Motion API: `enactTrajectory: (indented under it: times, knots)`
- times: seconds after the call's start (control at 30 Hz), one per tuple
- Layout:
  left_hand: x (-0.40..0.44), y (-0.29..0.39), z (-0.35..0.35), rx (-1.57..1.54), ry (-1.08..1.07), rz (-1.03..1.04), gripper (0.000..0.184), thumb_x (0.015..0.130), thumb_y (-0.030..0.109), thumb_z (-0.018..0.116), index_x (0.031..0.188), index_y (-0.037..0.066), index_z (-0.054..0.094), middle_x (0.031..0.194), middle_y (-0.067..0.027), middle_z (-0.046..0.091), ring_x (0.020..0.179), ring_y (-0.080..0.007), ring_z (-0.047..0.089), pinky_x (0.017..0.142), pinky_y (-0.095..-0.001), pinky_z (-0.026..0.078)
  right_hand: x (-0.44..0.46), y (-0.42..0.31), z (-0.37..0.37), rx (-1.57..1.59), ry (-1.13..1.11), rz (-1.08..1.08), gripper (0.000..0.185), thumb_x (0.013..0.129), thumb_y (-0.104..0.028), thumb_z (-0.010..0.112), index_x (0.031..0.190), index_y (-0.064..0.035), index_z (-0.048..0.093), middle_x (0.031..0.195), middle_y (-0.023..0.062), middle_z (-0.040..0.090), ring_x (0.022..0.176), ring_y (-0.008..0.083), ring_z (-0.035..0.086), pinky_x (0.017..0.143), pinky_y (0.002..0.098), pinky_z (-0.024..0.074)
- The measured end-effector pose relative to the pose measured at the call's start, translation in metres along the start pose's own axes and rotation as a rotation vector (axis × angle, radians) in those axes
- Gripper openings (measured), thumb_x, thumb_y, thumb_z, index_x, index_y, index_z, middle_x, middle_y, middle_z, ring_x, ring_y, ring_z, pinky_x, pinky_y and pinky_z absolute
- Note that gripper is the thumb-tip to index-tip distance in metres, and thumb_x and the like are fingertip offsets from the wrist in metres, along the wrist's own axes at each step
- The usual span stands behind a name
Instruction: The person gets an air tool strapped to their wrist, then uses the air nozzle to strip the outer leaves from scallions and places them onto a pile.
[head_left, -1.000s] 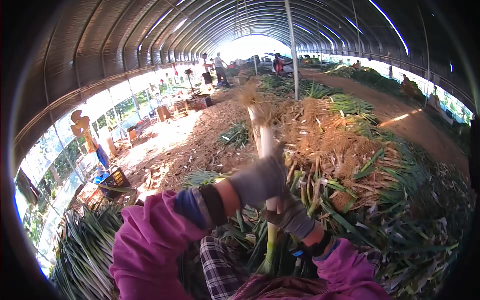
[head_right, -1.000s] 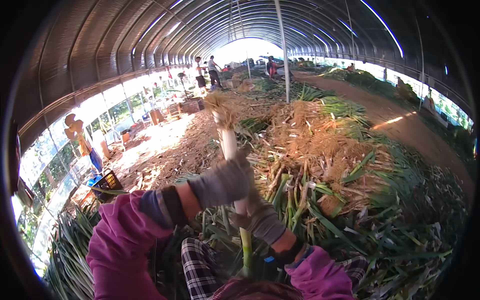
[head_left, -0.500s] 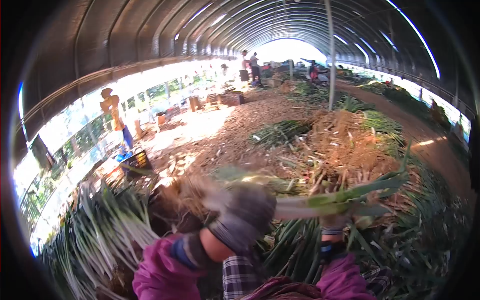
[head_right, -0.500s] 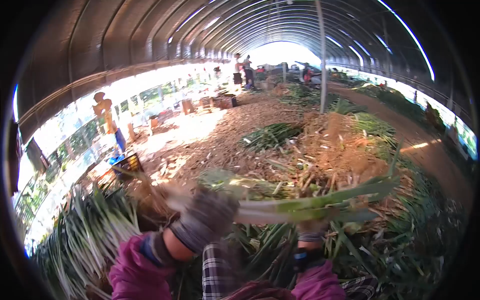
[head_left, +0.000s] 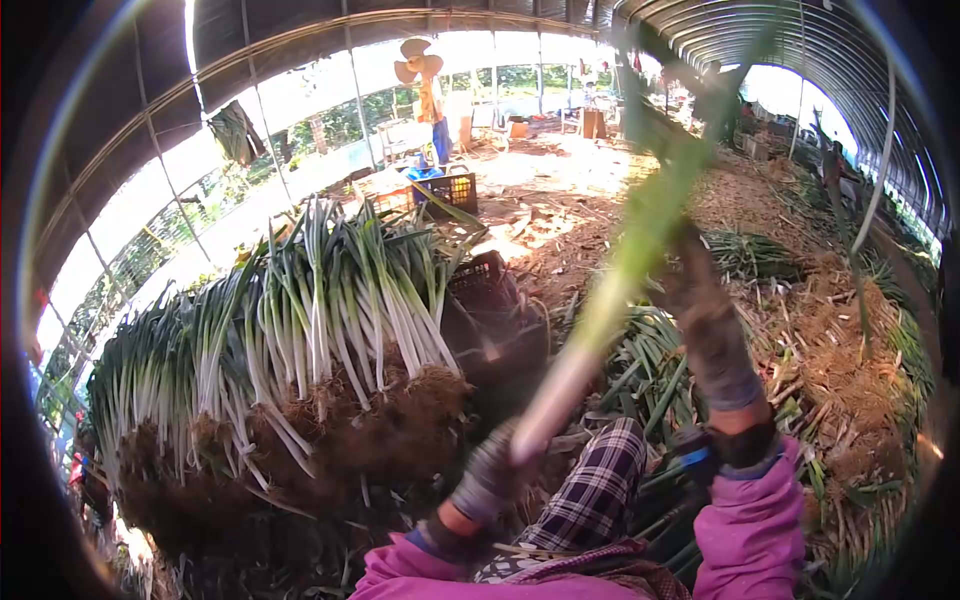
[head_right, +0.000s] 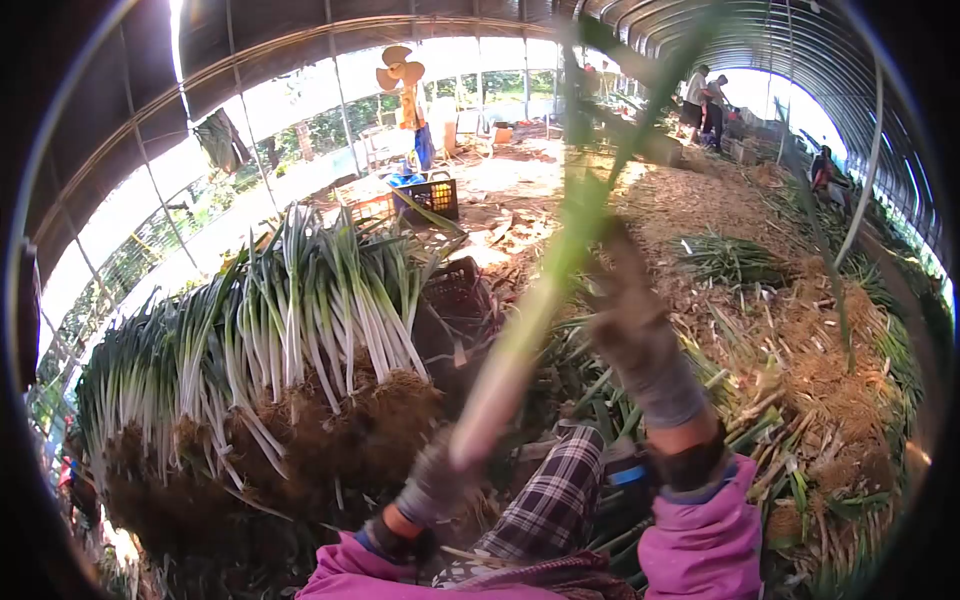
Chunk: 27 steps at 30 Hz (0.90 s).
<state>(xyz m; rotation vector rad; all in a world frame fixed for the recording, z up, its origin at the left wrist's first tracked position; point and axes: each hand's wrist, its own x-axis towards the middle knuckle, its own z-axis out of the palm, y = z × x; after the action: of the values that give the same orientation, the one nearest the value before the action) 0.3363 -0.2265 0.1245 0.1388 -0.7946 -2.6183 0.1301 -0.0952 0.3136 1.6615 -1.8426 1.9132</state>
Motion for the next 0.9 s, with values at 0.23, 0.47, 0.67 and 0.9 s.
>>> enactTrajectory:
  times: [0.23, 0.47, 0.67, 0.9]
  knots:
    - [0.091, 0.220, -0.123, 1.356, 0.782, 0.696, 0.040, 0.090, 0.030, 0.049, 0.118, 0.002, 0.043, 0.093, -0.0144, 0.056, 0.069, -0.0165, 0.056, 0.048, -0.0236, 0.051, -0.096, 0.070, -0.027, -0.150, -0.181, 0.175, 0.087, 0.070, -0.044, 0.072, 0.136, -0.0063, 0.028, 0.144, 0.0175, 0.018, 0.129, 0.0303, 0.028, 0.103, 0.0399, 0.0304]
    - [0.184, 0.292, -0.282, 2.483, 0.753, 0.922, 0.031, 0.081, 0.031, 0.057, 0.094, 0.003, 0.053, 0.085, -0.0109, 0.060, 0.072, -0.0272, 0.057, 0.061, -0.0350, 0.045, -0.336, 0.120, -0.186, -0.158, 0.888, 0.805, 0.035, 0.087, -0.025, 0.055, 0.119, -0.0109, 0.049, 0.106, 0.0044, 0.057, 0.089, 0.0162, 0.058, 0.067, 0.0319, 0.0515]
    - [0.221, -0.052, 0.009, 2.004, -0.321, 0.732, 0.024, 0.074, 0.013, 0.057, 0.093, 0.000, 0.059, 0.088, -0.0163, 0.062, 0.080, -0.0312, 0.060, 0.071, -0.0371, 0.047, -0.473, 0.151, -0.230, 0.213, 1.631, 0.752, 0.014, 0.081, -0.025, 0.058, 0.091, -0.0148, 0.056, 0.072, -0.0001, 0.056, 0.058, 0.0140, 0.055, 0.049, 0.0302, 0.0460]
    - [0.120, -0.425, 0.034, 2.357, -1.058, -0.077, 0.088, 0.059, 0.045, 0.073, 0.129, 0.008, 0.033, 0.121, -0.0142, 0.045, 0.112, -0.0329, 0.044, 0.093, -0.0504, 0.034, -0.561, 0.224, -0.219, 0.264, 1.736, 0.925, 0.019, 0.077, -0.013, 0.060, 0.095, -0.0163, 0.054, 0.073, -0.0012, 0.053, 0.060, 0.0134, 0.053, 0.050, 0.0302, 0.0452]
